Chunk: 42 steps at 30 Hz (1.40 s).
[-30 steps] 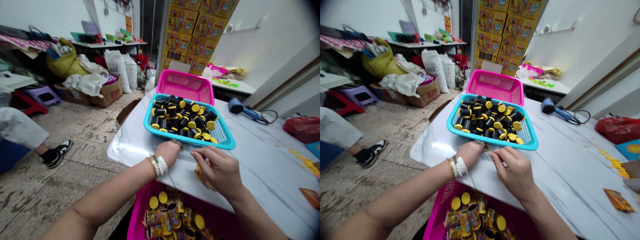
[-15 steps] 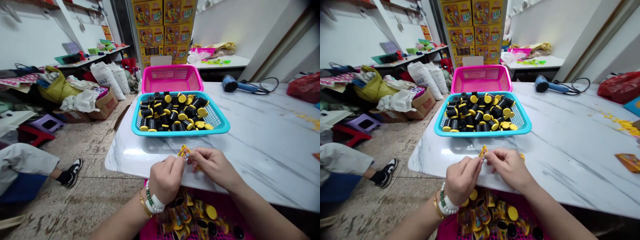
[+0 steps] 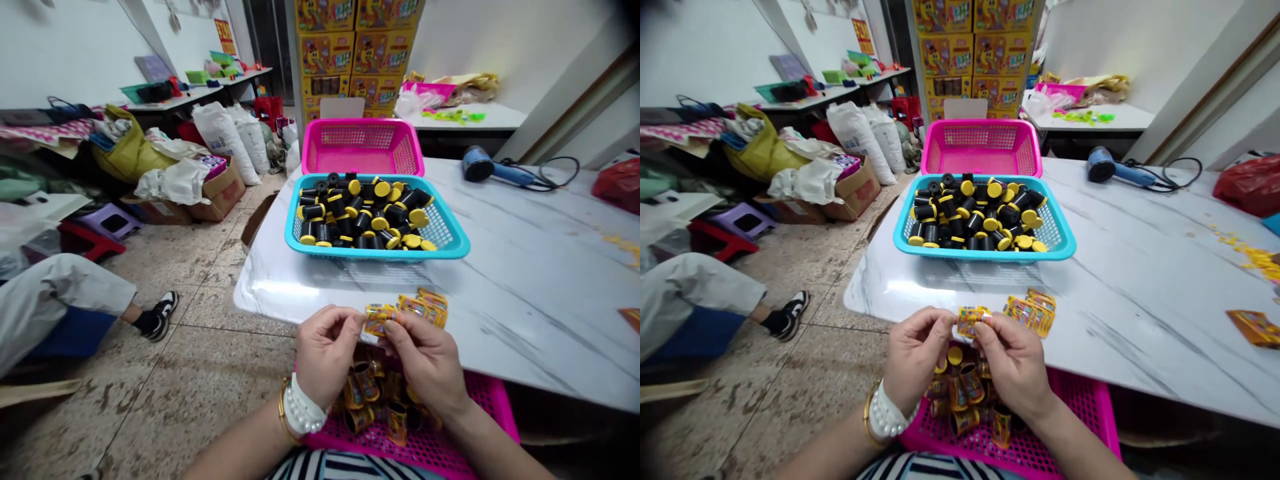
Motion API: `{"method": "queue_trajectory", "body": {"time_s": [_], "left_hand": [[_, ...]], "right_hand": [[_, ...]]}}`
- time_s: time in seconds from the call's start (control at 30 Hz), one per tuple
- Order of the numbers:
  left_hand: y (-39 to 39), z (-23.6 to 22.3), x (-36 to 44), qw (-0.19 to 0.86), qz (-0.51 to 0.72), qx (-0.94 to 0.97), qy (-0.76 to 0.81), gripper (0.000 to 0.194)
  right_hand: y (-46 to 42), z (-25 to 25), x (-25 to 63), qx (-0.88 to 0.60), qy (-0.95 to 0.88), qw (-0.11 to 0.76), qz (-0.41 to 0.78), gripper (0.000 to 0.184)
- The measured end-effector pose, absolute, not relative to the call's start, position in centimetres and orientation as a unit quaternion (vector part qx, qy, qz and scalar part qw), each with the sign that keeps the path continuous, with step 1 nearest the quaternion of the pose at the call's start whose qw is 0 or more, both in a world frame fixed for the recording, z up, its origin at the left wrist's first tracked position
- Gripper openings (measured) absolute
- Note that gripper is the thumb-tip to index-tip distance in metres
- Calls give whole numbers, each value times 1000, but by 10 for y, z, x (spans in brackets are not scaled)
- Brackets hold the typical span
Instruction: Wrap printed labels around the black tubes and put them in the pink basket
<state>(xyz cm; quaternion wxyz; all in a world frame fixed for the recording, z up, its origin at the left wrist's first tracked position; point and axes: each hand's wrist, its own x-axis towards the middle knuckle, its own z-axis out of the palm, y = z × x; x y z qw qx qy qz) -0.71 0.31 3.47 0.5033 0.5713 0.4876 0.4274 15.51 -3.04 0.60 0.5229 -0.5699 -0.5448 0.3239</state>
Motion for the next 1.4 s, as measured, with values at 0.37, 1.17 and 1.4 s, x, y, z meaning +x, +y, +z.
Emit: {"method": "queue_trajectory", "body": {"time_s": [0.37,1.17,1.4], "left_hand": [[6,25,-17,546,469,512,468,17],[48,21,-57,757,490,193,386,25],[57,22,-49,768,506,159,358,11]], "right_hand": [[-26,10,136,-515,-704,464,153,31],[147,60,128,-573,-747,310,135,31],[152,57,127,-494,-786,337,156,40]]}}
